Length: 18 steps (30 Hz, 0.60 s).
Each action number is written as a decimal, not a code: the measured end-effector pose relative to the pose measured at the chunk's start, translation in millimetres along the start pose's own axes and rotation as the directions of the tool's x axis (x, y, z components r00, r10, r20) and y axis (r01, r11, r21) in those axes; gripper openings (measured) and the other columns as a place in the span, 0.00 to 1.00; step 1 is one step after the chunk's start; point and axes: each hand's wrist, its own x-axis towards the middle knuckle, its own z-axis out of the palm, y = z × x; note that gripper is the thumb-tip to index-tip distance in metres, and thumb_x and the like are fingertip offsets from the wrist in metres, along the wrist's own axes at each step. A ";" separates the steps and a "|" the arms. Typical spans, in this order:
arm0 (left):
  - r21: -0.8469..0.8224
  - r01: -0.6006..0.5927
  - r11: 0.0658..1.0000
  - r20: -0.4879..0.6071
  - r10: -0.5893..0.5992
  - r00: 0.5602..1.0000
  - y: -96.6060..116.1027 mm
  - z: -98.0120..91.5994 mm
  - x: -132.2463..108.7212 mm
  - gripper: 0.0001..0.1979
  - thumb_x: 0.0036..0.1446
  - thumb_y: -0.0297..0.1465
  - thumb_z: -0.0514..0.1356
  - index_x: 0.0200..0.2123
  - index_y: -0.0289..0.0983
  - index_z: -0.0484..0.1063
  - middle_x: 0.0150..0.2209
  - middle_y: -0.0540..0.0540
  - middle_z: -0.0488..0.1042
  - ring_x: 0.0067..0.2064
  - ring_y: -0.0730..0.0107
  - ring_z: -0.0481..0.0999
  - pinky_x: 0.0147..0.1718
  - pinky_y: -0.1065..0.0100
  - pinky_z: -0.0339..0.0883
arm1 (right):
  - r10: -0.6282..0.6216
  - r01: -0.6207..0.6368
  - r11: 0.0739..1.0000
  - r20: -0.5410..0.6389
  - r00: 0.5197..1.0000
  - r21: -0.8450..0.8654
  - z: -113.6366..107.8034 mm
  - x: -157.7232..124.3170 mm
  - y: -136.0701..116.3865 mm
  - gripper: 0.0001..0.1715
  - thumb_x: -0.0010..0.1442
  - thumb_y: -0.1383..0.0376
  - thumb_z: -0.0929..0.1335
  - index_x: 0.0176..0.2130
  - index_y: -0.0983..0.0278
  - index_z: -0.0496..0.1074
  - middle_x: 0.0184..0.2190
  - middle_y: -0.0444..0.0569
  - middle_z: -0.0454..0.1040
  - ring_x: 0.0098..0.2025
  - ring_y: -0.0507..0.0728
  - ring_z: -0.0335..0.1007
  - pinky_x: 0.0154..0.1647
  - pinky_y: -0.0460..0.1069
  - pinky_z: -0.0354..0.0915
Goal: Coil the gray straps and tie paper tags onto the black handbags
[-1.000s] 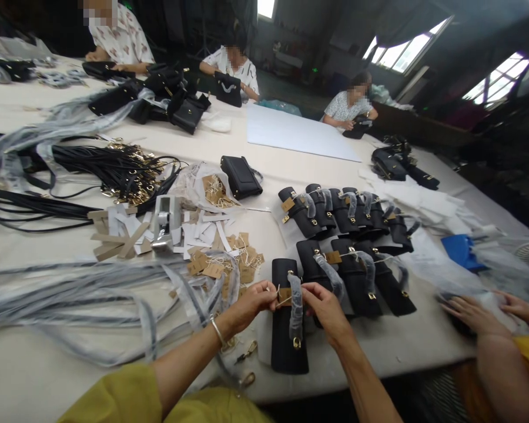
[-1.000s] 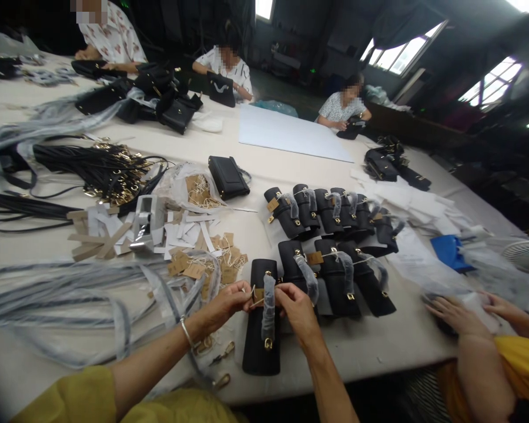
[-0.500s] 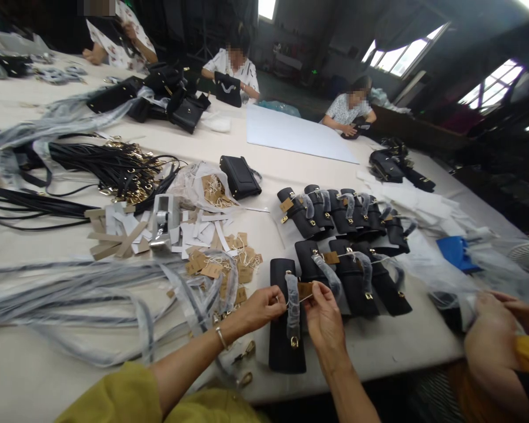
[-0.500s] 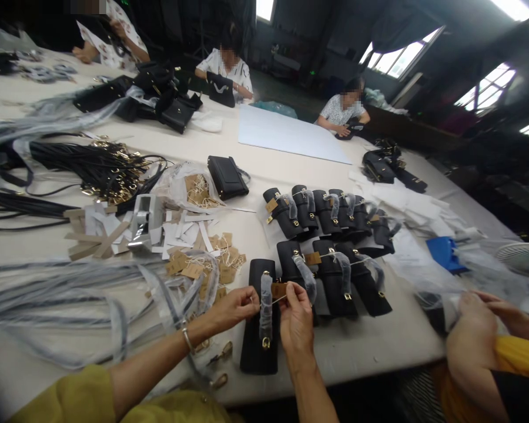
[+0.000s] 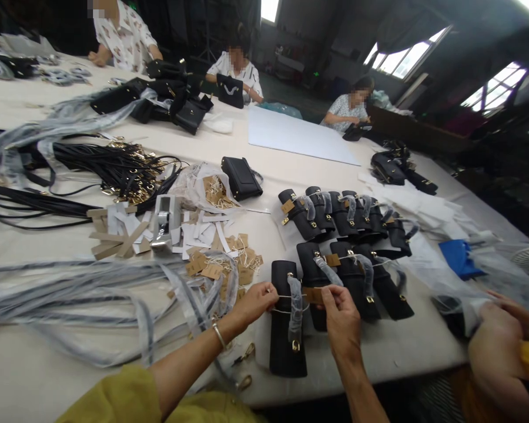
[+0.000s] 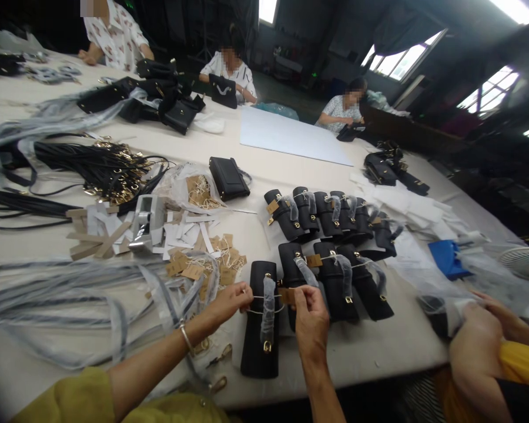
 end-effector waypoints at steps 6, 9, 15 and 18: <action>-0.371 0.101 0.923 0.058 -0.086 0.995 23.6 -7.6 17.6 0.17 0.47 0.39 0.63 0.21 0.39 0.58 0.17 0.57 0.57 0.24 0.74 0.67 0.33 0.69 0.65 | -0.082 0.083 0.997 -0.061 0.995 0.005 13.2 27.8 -32.5 0.28 0.56 0.45 0.69 0.44 0.65 0.73 0.26 0.45 0.74 0.19 0.52 0.63 0.16 0.46 0.59; -0.504 0.085 0.860 0.087 -0.047 0.995 40.3 -8.0 21.2 0.17 0.48 0.42 0.66 0.25 0.37 0.64 0.20 0.56 0.59 0.29 0.73 0.71 0.37 0.68 0.68 | -0.148 0.152 0.988 0.143 0.979 -0.017 23.7 26.9 -44.9 0.24 0.57 0.49 0.69 0.45 0.63 0.77 0.34 0.49 0.78 0.27 0.55 0.70 0.23 0.47 0.65; -0.541 0.012 0.841 0.127 0.068 0.990 50.8 -9.4 8.5 0.17 0.49 0.36 0.70 0.40 0.33 0.76 0.27 0.51 0.70 0.25 0.79 0.68 0.26 0.76 0.62 | -0.243 0.371 0.914 0.512 0.824 -0.163 34.1 11.3 -65.6 0.24 0.59 0.62 0.67 0.55 0.56 0.73 0.33 0.44 0.79 0.34 0.56 0.73 0.41 0.50 0.67; -0.345 -0.029 0.938 0.165 0.091 0.982 49.0 -8.3 0.6 0.21 0.50 0.37 0.69 0.47 0.35 0.76 0.24 0.51 0.72 0.19 0.80 0.63 0.18 0.76 0.53 | -0.231 0.422 0.868 0.539 0.810 -0.262 39.1 16.1 -69.6 0.35 0.55 0.65 0.69 0.61 0.55 0.67 0.27 0.42 0.77 0.31 0.58 0.72 0.38 0.50 0.66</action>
